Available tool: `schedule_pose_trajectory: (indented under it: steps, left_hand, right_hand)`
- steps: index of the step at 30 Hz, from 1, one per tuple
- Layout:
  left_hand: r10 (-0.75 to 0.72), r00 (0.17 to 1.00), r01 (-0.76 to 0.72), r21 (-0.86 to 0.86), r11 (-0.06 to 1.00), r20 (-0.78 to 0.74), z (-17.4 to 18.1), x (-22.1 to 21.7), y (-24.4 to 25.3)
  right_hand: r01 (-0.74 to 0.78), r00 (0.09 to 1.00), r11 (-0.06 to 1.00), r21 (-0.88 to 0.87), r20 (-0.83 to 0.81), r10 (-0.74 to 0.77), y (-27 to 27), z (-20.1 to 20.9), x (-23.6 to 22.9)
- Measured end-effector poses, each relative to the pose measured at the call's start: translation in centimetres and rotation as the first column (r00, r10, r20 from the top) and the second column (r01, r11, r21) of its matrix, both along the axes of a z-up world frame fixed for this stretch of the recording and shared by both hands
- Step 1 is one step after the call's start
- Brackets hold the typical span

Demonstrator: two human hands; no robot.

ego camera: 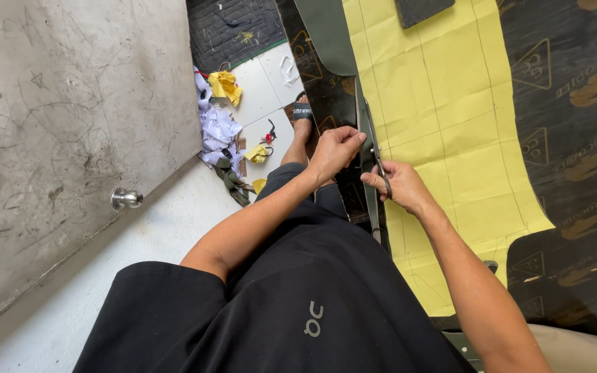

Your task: The person uses large shears to cut a piece of dark green fabric along a yellow paper pattern placed on a work table. After cutting, the person removes the paper pattern and folds the cut fabric piece.

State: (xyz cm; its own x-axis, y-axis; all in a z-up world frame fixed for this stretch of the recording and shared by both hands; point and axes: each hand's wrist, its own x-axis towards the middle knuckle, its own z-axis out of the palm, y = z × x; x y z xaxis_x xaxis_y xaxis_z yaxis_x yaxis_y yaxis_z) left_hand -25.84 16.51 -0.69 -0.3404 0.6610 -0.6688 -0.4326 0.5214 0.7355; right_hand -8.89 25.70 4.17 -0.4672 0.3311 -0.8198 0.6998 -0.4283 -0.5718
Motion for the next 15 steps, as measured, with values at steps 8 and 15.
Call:
schedule_pose_trajectory:
  steps: [8, 15]
  left_hand:
    - [-0.011, 1.0, 0.012, -0.004, 1.0, 0.015, 0.1, -0.3, -0.1]
    - [-0.06, 0.998, 0.06, -0.032, 0.998, -0.004, 0.1, -0.8, -0.5]
  right_hand:
    - [-0.015, 0.999, 1.0, 0.001, -0.036, 0.015, 1.7, 1.0, -3.0]
    - [-0.025, 1.0, 1.0, 0.017, 0.0, 0.025, 1.6, -0.7, -2.6]
